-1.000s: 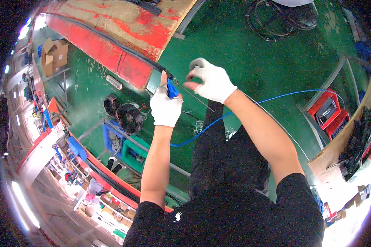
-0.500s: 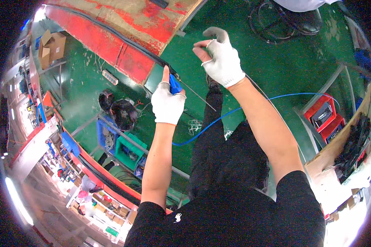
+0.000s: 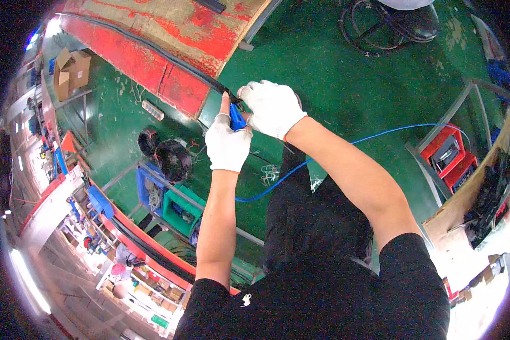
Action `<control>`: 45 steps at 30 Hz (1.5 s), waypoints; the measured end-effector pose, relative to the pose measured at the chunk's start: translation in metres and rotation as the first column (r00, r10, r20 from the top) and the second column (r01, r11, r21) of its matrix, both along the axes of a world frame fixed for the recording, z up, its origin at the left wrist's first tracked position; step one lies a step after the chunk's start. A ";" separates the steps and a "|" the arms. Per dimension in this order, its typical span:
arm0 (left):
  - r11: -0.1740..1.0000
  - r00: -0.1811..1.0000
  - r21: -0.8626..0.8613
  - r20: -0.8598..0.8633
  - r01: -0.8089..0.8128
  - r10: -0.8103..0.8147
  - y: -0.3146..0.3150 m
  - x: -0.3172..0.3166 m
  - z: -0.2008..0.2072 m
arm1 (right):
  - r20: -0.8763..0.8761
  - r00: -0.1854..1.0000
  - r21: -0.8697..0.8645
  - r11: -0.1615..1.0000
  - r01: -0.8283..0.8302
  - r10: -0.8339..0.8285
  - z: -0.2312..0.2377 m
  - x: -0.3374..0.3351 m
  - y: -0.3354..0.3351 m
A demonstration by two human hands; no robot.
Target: Assembling and sorting long black cables on a factory floor workbench.
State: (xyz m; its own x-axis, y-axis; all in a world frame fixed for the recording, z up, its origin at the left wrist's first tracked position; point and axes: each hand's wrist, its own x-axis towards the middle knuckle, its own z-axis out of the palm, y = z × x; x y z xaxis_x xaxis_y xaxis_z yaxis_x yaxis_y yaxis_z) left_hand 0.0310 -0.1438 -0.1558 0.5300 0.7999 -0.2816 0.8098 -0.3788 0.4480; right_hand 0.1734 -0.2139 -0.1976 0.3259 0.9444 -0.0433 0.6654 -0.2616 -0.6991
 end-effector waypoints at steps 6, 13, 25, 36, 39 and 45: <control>0.999 0.999 0.042 -0.050 0.017 -0.015 0.000 0.002 -0.003 | -0.127 0.984 -0.066 0.991 0.120 -0.128 0.002 -0.006 0.004; 0.986 0.996 0.165 -0.094 0.026 -0.011 -0.007 0.006 -0.007 | -0.069 0.990 0.098 0.987 0.128 -0.121 -0.001 -0.008 0.002; 0.977 0.999 0.210 0.015 0.046 -0.051 -0.015 0.004 -0.011 | -0.398 0.855 -0.018 0.934 0.356 -0.333 0.005 -0.021 -0.020; 0.994 0.998 0.109 -0.056 0.012 -0.006 -0.019 0.007 -0.014 | -0.607 0.751 -0.112 0.964 0.241 -0.259 -0.015 -0.008 -0.048; 0.995 0.999 0.099 -0.051 0.018 -0.013 -0.019 0.006 -0.013 | -0.861 0.464 -0.103 0.965 0.241 -0.208 -0.033 0.005 -0.048; 0.994 0.999 0.101 -0.036 0.034 -0.030 -0.018 0.003 -0.016 | -0.802 0.524 -0.246 0.958 0.148 -0.287 -0.030 0.023 -0.042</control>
